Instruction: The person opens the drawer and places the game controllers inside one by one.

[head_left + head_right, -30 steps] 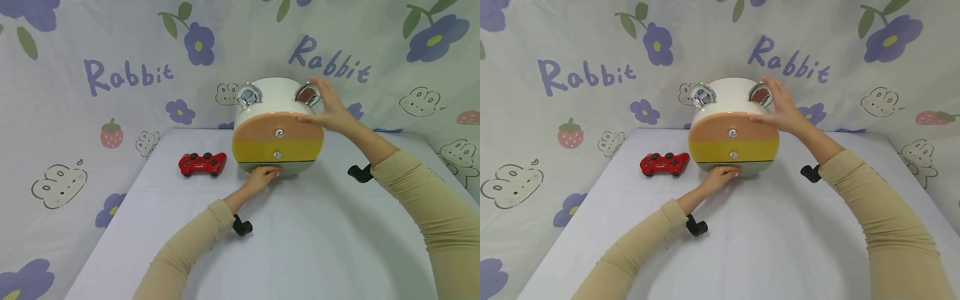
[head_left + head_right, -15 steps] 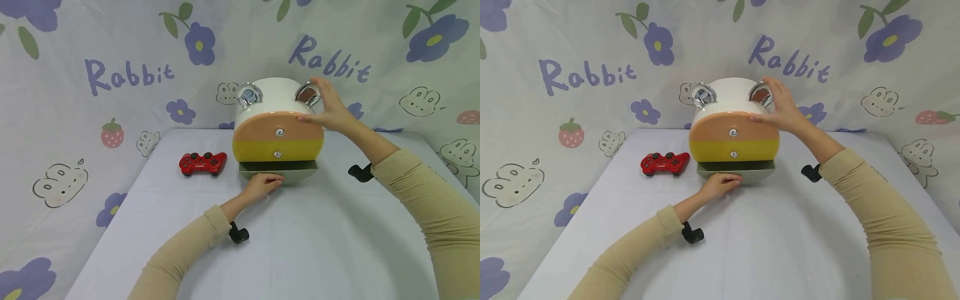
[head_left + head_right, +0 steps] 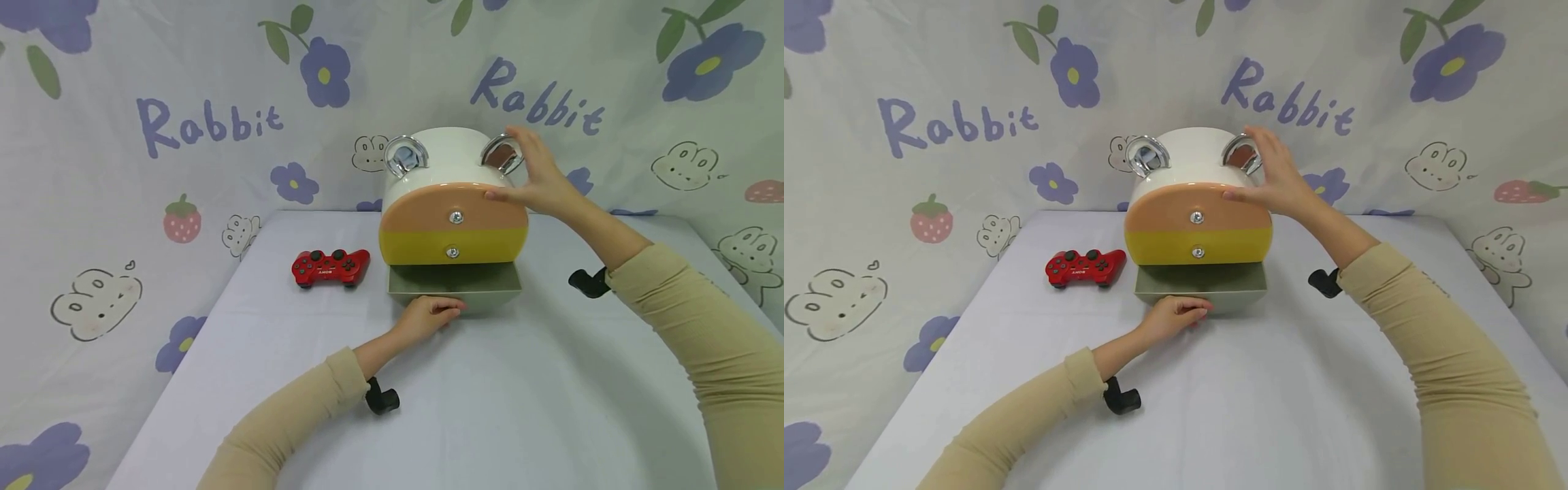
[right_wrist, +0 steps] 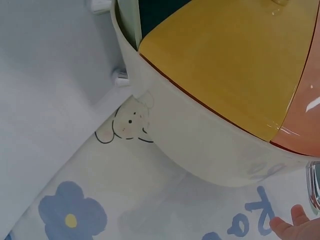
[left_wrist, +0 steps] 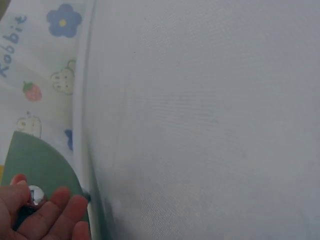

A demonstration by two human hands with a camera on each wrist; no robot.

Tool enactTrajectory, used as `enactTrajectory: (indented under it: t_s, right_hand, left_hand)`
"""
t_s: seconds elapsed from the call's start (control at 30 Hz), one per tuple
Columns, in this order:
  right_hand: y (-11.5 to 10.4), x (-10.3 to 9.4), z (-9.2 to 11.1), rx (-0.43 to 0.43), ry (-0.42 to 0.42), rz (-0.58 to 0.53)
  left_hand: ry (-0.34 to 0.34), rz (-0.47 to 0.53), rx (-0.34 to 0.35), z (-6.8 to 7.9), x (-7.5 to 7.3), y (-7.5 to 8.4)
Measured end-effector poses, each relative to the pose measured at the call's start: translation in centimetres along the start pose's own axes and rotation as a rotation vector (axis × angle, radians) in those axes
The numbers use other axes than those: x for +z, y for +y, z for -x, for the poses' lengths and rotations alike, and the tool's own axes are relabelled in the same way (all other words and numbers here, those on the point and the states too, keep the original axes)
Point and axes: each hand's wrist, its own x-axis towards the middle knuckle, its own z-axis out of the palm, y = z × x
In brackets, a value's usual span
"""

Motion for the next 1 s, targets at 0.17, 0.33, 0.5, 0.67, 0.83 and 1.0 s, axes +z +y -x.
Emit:
enactTrajectory:
  t_s: [0.17,0.33,0.5,0.67,0.83,1.0]
  right_hand:
    - [-0.1,0.0,0.0,0.003,-0.006,0.008]
    - [-0.1,0.1,0.0,0.012,-0.013,0.004]
    - [-0.2,0.0,0.0,0.014,-0.011,0.002]
    - [-0.2,-0.1,0.0,0.026,-0.016,0.012]
    - [-0.2,-0.1,0.0,0.034,-0.016,0.014]
    - [-0.1,-0.1,0.0,0.025,-0.016,0.013]
  left_hand:
    - [0.007,-0.001,0.016,0.5,0.3,0.0]
    - [0.014,0.008,0.021,1.2,0.6,0.1]
    - [0.020,0.032,0.022,1.9,0.9,0.6]
    - [0.024,0.026,0.010,2.5,1.2,0.8]
    - [0.018,0.034,0.014,3.1,1.5,0.7]
    - [0.014,0.049,0.037,3.8,1.8,0.8]
